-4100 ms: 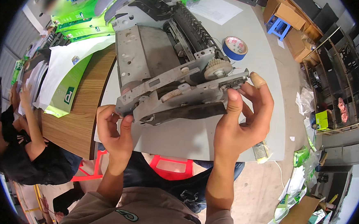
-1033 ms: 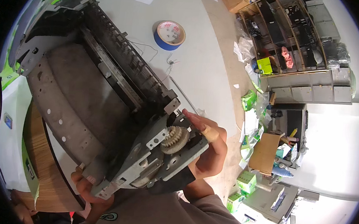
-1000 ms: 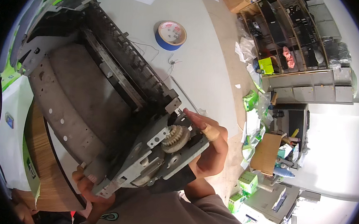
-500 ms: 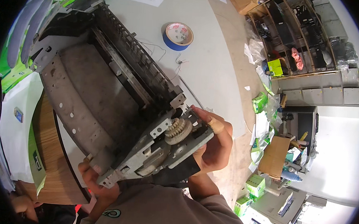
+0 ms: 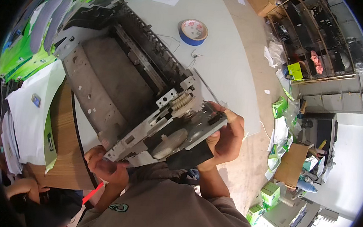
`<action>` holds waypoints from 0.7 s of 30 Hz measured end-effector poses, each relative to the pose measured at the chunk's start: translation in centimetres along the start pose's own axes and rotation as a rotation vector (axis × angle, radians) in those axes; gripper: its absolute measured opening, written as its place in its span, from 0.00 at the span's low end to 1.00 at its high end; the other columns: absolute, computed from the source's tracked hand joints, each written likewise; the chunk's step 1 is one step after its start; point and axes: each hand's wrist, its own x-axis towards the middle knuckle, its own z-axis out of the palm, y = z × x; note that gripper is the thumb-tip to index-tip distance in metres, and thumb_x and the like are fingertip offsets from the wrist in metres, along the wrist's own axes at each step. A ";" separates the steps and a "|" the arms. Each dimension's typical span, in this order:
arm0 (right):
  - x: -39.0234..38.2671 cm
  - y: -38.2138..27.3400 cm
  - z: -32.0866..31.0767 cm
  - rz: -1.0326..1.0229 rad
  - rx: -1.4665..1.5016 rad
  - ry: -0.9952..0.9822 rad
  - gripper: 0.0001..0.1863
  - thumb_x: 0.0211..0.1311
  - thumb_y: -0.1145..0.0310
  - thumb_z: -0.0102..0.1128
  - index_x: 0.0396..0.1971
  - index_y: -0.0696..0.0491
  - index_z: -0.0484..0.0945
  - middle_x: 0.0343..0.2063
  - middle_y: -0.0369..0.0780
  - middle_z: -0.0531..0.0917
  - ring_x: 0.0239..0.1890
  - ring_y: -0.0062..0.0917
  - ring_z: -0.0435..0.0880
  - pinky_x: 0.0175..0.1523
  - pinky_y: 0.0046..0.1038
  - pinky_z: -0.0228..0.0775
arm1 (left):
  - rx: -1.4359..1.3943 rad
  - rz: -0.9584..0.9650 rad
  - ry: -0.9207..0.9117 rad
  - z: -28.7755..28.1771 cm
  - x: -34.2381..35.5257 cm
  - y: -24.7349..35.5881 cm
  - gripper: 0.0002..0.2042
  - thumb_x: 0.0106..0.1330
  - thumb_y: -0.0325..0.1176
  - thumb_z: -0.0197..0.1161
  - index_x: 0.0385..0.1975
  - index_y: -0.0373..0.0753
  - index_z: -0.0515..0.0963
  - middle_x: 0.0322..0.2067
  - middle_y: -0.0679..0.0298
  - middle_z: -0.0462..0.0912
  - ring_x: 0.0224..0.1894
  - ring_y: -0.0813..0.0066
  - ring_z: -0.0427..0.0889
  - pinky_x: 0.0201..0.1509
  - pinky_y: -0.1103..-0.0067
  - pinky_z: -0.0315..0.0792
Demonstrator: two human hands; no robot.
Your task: The person assembles a printer component by hand, placing a side panel with gears onto the main chassis and then using a screwdriver to secure a screw.
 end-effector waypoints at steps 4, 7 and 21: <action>-0.7 0.0 -1.1 0.028 0.047 0.023 0.23 0.70 0.58 0.56 0.48 0.67 0.70 0.40 0.50 0.78 0.42 0.34 0.82 0.48 0.35 0.78 | 0.057 0.051 -0.040 -1.1 -1.7 0.3 0.32 0.37 0.32 0.83 0.42 0.43 0.68 0.40 0.62 0.65 0.39 0.66 0.69 0.42 0.73 0.68; -1.8 0.3 -1.1 0.065 0.230 0.107 0.20 0.69 0.63 0.58 0.48 0.67 0.70 0.39 0.51 0.79 0.43 0.35 0.83 0.48 0.36 0.79 | 0.026 0.075 -0.186 -1.8 -1.9 1.2 0.26 0.39 0.31 0.81 0.38 0.41 0.74 0.37 0.62 0.70 0.36 0.67 0.73 0.40 0.74 0.70; -3.9 0.7 -5.9 0.257 0.269 0.074 0.20 0.67 0.65 0.57 0.49 0.65 0.67 0.42 0.52 0.78 0.44 0.40 0.83 0.50 0.39 0.79 | -0.233 -0.061 -0.466 -0.3 -1.5 3.6 0.22 0.45 0.34 0.76 0.38 0.31 0.77 0.35 0.55 0.81 0.34 0.61 0.83 0.34 0.74 0.77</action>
